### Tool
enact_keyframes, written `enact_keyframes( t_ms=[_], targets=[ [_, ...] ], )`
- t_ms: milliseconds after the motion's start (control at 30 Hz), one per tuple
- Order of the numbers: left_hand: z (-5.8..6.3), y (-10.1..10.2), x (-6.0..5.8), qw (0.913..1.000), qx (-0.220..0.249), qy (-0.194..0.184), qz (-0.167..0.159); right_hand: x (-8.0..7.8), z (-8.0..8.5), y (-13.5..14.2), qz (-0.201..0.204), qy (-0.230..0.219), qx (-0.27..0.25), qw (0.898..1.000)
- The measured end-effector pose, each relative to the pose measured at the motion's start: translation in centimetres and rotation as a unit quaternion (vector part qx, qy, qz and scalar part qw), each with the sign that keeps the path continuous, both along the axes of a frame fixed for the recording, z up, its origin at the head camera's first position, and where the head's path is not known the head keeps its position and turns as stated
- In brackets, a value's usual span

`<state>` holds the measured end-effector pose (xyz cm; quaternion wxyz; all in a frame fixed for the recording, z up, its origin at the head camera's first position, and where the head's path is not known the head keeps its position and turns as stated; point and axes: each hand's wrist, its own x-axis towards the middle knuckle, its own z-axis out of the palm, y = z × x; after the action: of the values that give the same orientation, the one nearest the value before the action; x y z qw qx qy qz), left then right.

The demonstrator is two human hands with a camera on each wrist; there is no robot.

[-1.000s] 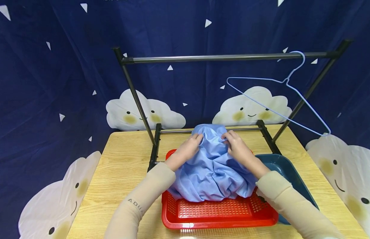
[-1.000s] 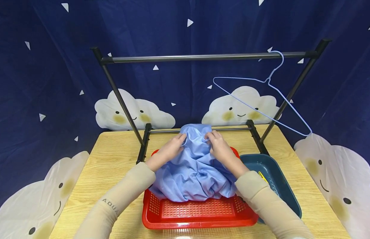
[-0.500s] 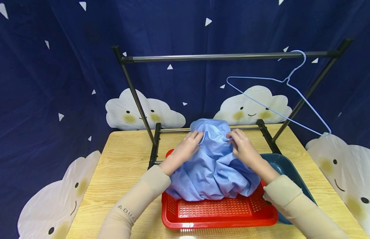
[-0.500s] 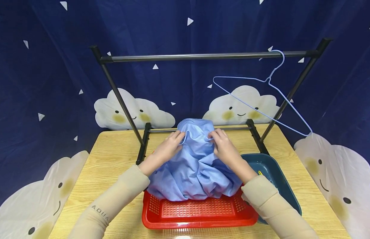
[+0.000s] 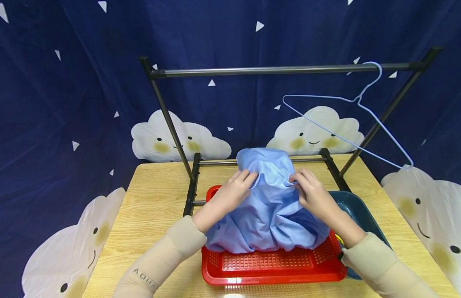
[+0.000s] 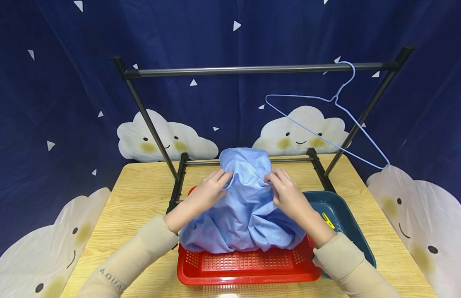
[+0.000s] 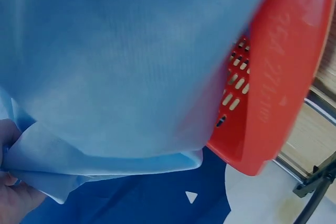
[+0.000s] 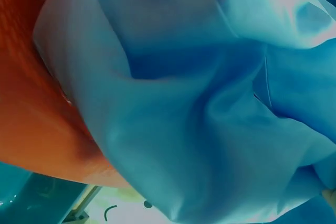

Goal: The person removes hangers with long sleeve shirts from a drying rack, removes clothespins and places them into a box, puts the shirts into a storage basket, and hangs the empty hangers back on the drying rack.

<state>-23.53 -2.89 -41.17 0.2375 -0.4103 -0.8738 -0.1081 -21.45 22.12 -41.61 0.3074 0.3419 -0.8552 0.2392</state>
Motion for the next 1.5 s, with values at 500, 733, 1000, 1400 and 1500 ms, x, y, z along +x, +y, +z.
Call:
enact_keyframes(
  t_ms=[500,733,1000,1400,1500],
  targets=[
    [-0.7,-0.3,2.5,0.9987,-0.021,-0.043,-0.019,2.8,-1.1,0.7,0.024,0.021,0.015,0.999],
    [-2.0,-0.8,3.1,0.9957,-0.023,-0.083,-0.034,4.0,-2.4,1.0,0.017,-0.001,0.028,0.999],
    [-3.7,-1.0,3.7,0.9903,-0.047,-0.126,-0.034,4.5,-5.0,1.3,-0.006,-0.053,0.043,0.998],
    [-7.2,-0.5,3.6,0.9763,-0.095,-0.194,0.001,4.3,-9.0,1.0,-0.021,-0.127,0.097,0.987],
    [-7.9,-0.5,3.6,0.9742,-0.099,-0.203,0.007,4.2,-9.8,0.9,-0.016,-0.12,0.107,0.987]
  ],
)
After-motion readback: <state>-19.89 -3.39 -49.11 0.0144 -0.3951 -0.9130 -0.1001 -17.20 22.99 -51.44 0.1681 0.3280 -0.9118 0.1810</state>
